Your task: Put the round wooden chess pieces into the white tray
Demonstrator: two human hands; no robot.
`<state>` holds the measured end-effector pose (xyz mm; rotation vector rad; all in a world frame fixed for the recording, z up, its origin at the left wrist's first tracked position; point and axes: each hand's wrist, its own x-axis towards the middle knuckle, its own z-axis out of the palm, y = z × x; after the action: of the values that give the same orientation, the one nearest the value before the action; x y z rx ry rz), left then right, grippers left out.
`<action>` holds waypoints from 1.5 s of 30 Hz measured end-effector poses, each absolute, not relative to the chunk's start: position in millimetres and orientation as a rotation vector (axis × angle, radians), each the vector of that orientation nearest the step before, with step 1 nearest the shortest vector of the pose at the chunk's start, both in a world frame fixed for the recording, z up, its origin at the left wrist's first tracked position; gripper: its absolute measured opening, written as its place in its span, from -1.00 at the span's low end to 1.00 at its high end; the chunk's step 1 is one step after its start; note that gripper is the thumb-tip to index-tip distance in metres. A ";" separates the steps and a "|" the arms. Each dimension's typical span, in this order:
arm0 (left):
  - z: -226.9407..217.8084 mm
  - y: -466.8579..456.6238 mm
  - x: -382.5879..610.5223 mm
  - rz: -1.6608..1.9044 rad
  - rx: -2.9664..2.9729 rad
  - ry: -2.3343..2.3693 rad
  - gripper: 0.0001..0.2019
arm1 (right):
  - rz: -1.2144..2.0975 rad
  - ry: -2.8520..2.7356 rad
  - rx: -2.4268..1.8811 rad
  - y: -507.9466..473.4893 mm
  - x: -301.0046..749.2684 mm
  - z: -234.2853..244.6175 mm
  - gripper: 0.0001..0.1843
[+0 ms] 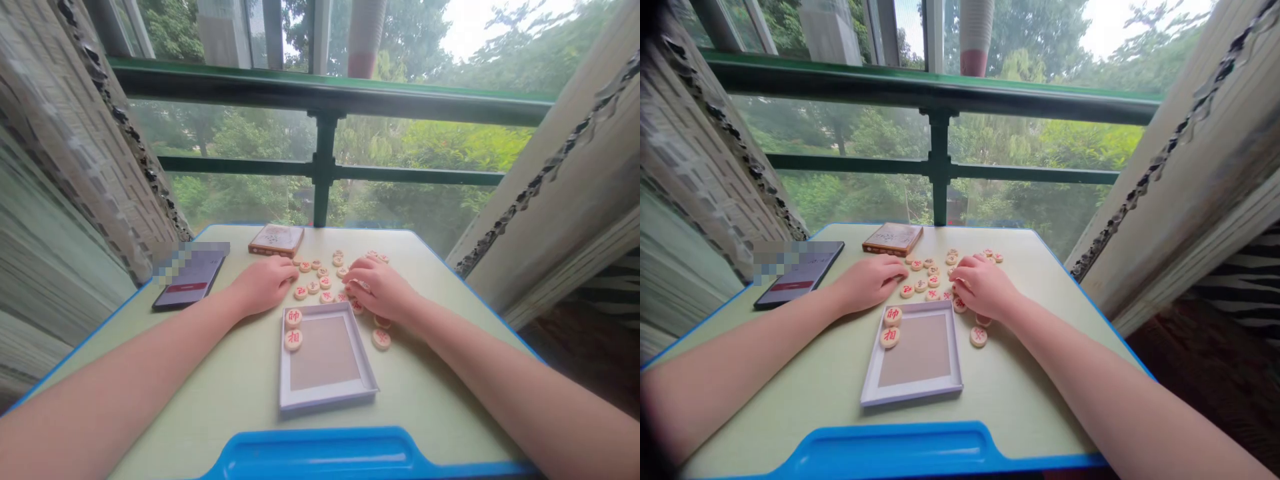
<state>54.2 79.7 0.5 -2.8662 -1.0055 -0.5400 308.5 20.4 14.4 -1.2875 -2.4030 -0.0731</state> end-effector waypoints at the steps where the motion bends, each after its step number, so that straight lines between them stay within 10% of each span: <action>1: 0.9 79.7 54.3 -0.533 -2.869 -1.005 -0.74 | -0.082 -2.394 -1.286 20.6 309.0 14.1 -0.81; 13: 2.2 79.9 54.0 -0.485 -2.889 -0.986 -0.76 | -0.075 -2.557 -1.054 20.1 309.3 13.0 -0.53; 45: 6.7 78.6 51.7 -0.439 -2.896 -1.007 -0.75 | -0.062 -2.518 -1.145 21.7 309.9 15.8 -0.74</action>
<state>51.7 78.6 6.7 -2.8960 -1.0073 -0.4391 309.9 21.7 15.8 -1.1450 -2.5179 -0.0618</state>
